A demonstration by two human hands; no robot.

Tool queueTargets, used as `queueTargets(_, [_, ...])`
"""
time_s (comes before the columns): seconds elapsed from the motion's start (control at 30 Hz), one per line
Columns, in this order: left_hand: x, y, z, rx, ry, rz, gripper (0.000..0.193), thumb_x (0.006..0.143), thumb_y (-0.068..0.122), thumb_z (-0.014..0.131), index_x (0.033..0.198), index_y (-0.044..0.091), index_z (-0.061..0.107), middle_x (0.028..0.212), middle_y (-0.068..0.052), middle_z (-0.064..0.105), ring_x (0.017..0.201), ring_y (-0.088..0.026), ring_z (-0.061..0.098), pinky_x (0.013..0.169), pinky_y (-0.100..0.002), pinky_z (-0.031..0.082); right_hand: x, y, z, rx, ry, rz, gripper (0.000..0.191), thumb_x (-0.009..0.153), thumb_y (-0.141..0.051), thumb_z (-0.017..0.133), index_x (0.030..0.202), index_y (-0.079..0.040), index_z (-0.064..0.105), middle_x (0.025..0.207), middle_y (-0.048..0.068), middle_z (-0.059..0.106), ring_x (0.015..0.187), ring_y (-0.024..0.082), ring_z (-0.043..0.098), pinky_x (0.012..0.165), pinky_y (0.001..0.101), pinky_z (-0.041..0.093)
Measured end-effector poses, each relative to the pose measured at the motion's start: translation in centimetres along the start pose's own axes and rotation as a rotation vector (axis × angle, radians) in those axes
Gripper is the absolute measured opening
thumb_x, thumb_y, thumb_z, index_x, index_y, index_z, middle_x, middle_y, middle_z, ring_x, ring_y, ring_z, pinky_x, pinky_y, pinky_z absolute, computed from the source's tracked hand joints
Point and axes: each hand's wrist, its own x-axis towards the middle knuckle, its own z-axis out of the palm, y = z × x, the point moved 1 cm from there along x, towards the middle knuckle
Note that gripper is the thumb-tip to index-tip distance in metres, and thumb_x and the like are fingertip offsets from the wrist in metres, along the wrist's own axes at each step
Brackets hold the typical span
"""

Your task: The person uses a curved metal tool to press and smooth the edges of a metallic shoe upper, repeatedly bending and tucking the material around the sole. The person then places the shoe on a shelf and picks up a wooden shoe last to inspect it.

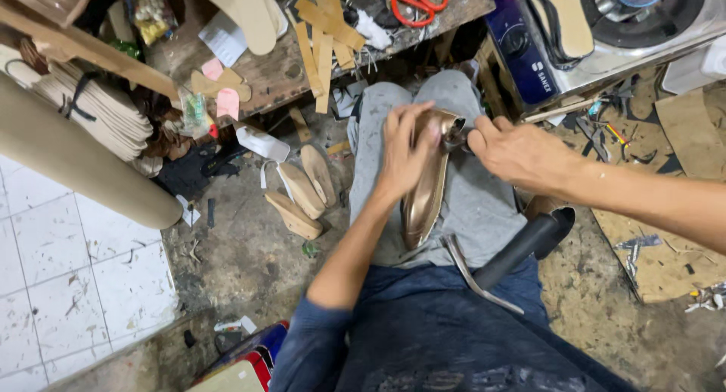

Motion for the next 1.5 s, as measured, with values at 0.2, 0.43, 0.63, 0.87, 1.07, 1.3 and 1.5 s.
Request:
queueTargets(0.2, [2.0, 1.6, -2.4, -0.456, -0.227, -0.063, 0.059, 0.107, 0.050, 0.049, 0.150, 0.010, 0.052, 0.133, -0.014, 0.060, 0.128, -0.023, 0.053, 0.112, -0.036, 0.040, -0.5, 0.1, -1.8, 0.038, -0.037, 0.007, 0.022, 0.078, -0.011, 0.060, 0.096, 0.000, 0.055, 0.095, 0.014, 0.058, 0.087, 0.026, 0.066, 0.061, 0.0338, 0.057])
queueTargets(0.43, [3.9, -2.7, 2.8, -0.423, -0.110, -0.494, 0.059, 0.104, 0.050, 0.054, 0.084, -0.002, 0.071, 0.071, -0.002, 0.063, 0.072, -0.012, 0.054, 0.068, -0.033, 0.047, 0.1, -1.8, -5.2, -0.305, -0.060, -0.072, 0.021, 0.086, -0.023, 0.058, 0.093, -0.004, 0.061, 0.092, 0.010, 0.060, 0.089, 0.025, 0.063, 0.078, 0.0350, 0.054])
queueTargets(0.63, [4.0, -6.2, 5.4, -0.237, -0.035, -0.558, 0.063, 0.102, 0.049, 0.052, 0.071, -0.004, 0.069, 0.054, -0.010, 0.058, 0.054, -0.016, 0.055, 0.055, -0.038, 0.047, 1.6, -1.3, -4.8, -0.582, -0.024, -0.202, 0.030, 0.083, -0.028, 0.055, 0.101, -0.005, 0.066, 0.099, 0.011, 0.062, 0.089, 0.025, 0.063, 0.081, 0.0400, 0.057])
queueTargets(0.87, [3.5, -7.7, 5.7, -0.310, -0.044, -0.536, 0.061, 0.099, 0.050, 0.052, 0.077, -0.002, 0.074, 0.061, -0.014, 0.067, 0.060, -0.018, 0.063, 0.059, -0.039, 0.051, 1.3, -2.1, -0.7, -0.148, -0.271, 0.046, 0.012, 0.089, -0.014, 0.057, 0.094, -0.004, 0.059, 0.086, 0.012, 0.064, 0.074, 0.022, 0.070, 0.050, 0.0303, 0.055])
queueTargets(1.07, [4.3, -9.1, 6.2, -0.181, 0.062, -0.478, 0.061, 0.102, 0.051, 0.050, 0.083, -0.001, 0.076, 0.069, -0.021, 0.068, 0.066, -0.027, 0.068, 0.067, -0.042, 0.053, 5.3, -1.7, 1.7, 0.021, -0.314, 0.086, 0.018, 0.085, -0.008, 0.058, 0.098, 0.004, 0.060, 0.084, 0.019, 0.069, 0.075, 0.028, 0.075, 0.055, 0.0343, 0.058])
queueTargets(1.3, [4.4, -8.7, 5.2, -0.308, 0.036, -0.480, 0.063, 0.101, 0.051, 0.050, 0.079, -0.004, 0.071, 0.062, -0.020, 0.065, 0.061, -0.024, 0.063, 0.062, -0.043, 0.052, 5.1, 0.7, -1.8, -0.117, -0.327, -0.110, 0.014, 0.085, -0.008, 0.059, 0.094, 0.002, 0.061, 0.087, 0.015, 0.068, 0.075, 0.024, 0.073, 0.055, 0.0333, 0.059])
queueTargets(1.5, [4.2, -8.0, 5.3, -0.250, -0.050, -0.505, 0.067, 0.105, 0.051, 0.050, 0.073, -0.006, 0.066, 0.059, -0.020, 0.056, 0.058, -0.023, 0.054, 0.059, -0.042, 0.049, 3.8, 1.3, -2.1, -0.112, -0.383, -0.098, 0.016, 0.086, -0.003, 0.060, 0.101, 0.002, 0.059, 0.088, 0.017, 0.068, 0.077, 0.027, 0.074, 0.058, 0.0348, 0.061])
